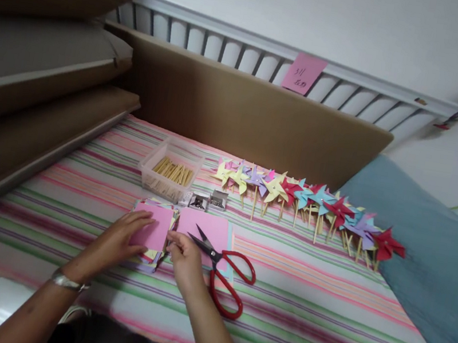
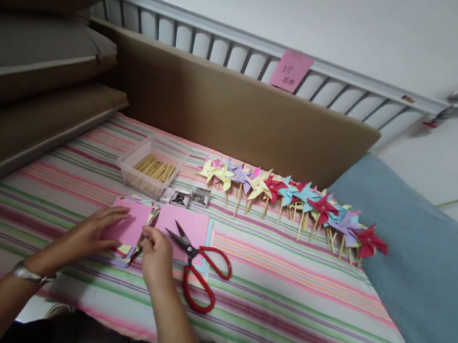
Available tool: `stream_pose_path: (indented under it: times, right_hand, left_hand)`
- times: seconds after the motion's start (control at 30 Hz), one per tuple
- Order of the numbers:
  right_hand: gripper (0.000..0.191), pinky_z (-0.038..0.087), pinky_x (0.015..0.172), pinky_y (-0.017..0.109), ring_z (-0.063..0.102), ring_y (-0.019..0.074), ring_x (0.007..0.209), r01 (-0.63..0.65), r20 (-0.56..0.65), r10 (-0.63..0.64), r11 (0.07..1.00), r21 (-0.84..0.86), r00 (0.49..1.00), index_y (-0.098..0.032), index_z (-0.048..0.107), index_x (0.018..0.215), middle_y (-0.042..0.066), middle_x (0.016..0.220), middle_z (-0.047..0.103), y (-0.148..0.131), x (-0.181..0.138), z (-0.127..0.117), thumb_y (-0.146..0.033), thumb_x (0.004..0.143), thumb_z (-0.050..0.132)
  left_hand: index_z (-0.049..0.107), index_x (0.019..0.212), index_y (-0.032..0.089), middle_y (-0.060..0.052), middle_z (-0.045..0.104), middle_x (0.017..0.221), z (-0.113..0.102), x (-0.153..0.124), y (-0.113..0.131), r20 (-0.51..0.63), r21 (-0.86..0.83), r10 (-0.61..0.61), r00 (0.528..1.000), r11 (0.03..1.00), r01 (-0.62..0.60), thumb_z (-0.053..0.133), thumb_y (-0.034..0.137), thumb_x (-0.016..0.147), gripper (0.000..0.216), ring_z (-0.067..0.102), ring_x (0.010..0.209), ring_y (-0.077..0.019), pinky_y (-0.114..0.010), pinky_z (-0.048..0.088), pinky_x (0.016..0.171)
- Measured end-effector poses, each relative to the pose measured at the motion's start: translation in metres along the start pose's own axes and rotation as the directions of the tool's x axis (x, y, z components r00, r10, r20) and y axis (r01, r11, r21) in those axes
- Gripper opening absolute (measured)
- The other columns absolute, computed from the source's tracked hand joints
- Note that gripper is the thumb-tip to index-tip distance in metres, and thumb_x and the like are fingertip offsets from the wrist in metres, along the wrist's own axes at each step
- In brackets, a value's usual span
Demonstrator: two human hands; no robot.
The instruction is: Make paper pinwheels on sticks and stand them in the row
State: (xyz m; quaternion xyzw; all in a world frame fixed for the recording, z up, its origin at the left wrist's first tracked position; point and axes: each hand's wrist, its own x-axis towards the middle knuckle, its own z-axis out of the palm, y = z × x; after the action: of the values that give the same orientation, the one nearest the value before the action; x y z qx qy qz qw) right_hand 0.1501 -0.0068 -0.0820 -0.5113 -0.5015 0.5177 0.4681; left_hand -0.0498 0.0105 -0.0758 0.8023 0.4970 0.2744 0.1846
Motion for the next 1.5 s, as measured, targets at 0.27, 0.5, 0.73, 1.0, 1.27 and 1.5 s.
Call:
stream_pose_path:
  times: [0.27,0.5,0.73,1.0,1.27,1.5]
  right_hand:
    - [0.034,0.05,0.068,0.03,0.063,0.0172,0.073,-0.056,-0.003,0.057,0.994,0.097,0.998,-0.016,0.066,0.097,0.005,0.085,0.069,0.001,0.003,0.004,-0.013,0.065,0.054]
    - [0.027,0.043,0.061,0.026,0.056,0.0137,0.062,-0.047,-0.061,0.057,0.987,0.152,0.997,-0.017,0.068,0.089,-0.002,0.067,0.061,-0.003,0.003,0.014,-0.02,0.063,0.064]
    - [0.03,0.037,0.055,0.023,0.047,0.0097,0.052,-0.032,-0.117,0.059,0.974,0.224,0.991,-0.017,0.066,0.091,-0.007,0.058,0.053,-0.013,0.009,0.016,-0.015,0.061,0.062]
    - [0.04,0.042,0.051,0.022,0.051,0.009,0.053,-0.071,-0.12,0.153,0.855,0.514,0.981,-0.018,0.059,0.101,-0.006,0.065,0.054,-0.04,0.003,0.001,-0.019,0.062,0.07]
    - [0.038,0.041,0.047,0.022,0.056,0.0094,0.05,-0.157,-0.01,0.196,0.809,0.566,0.98,-0.018,0.06,0.097,-0.006,0.066,0.055,-0.032,0.003,0.004,-0.019,0.06,0.071]
    - [0.039,0.045,0.05,0.022,0.056,0.0108,0.057,-0.245,0.08,0.249,0.755,0.608,0.965,-0.017,0.062,0.093,-0.003,0.068,0.058,-0.026,0.002,0.004,-0.015,0.055,0.074]
  left_hand:
    - [0.051,0.127,0.021,-0.013,0.052,0.135,0.001,-0.002,-0.001,-0.006,-0.001,0.005,1.0,1.0,-0.005,0.07,0.022,0.069,0.061,0.044,0.126,-0.0287,-0.048,0.033,0.106]
    - [0.051,0.127,0.021,-0.013,0.052,0.134,0.003,-0.002,-0.001,0.0,-0.02,0.033,0.999,0.999,-0.033,0.07,0.025,0.07,0.06,0.044,0.126,-0.0277,-0.047,0.034,0.105]
    - [0.065,0.105,0.021,-0.009,0.065,0.111,-0.018,-0.006,0.033,-0.328,-0.19,-0.086,0.941,0.982,0.023,0.067,0.036,0.075,0.034,0.055,0.109,-0.0262,-0.041,0.039,0.097]
    - [0.059,0.054,0.017,-0.001,0.057,0.051,0.006,-0.01,0.077,0.085,-0.888,-0.533,0.842,0.342,0.307,0.056,0.046,0.08,0.039,0.05,0.046,-0.0135,-0.024,0.038,0.043]
    - [0.061,0.065,0.014,-0.004,0.066,0.063,0.014,-0.008,0.078,0.155,-0.884,-0.619,0.77,0.261,0.388,0.063,0.048,0.074,0.035,0.054,0.045,-0.0118,-0.02,0.037,0.037]
    - [0.063,0.079,0.014,-0.002,0.066,0.059,0.021,-0.012,0.072,0.284,-0.816,-0.65,0.705,0.223,0.534,0.069,0.048,0.063,0.038,0.049,0.035,-0.0104,-0.02,0.033,0.031]
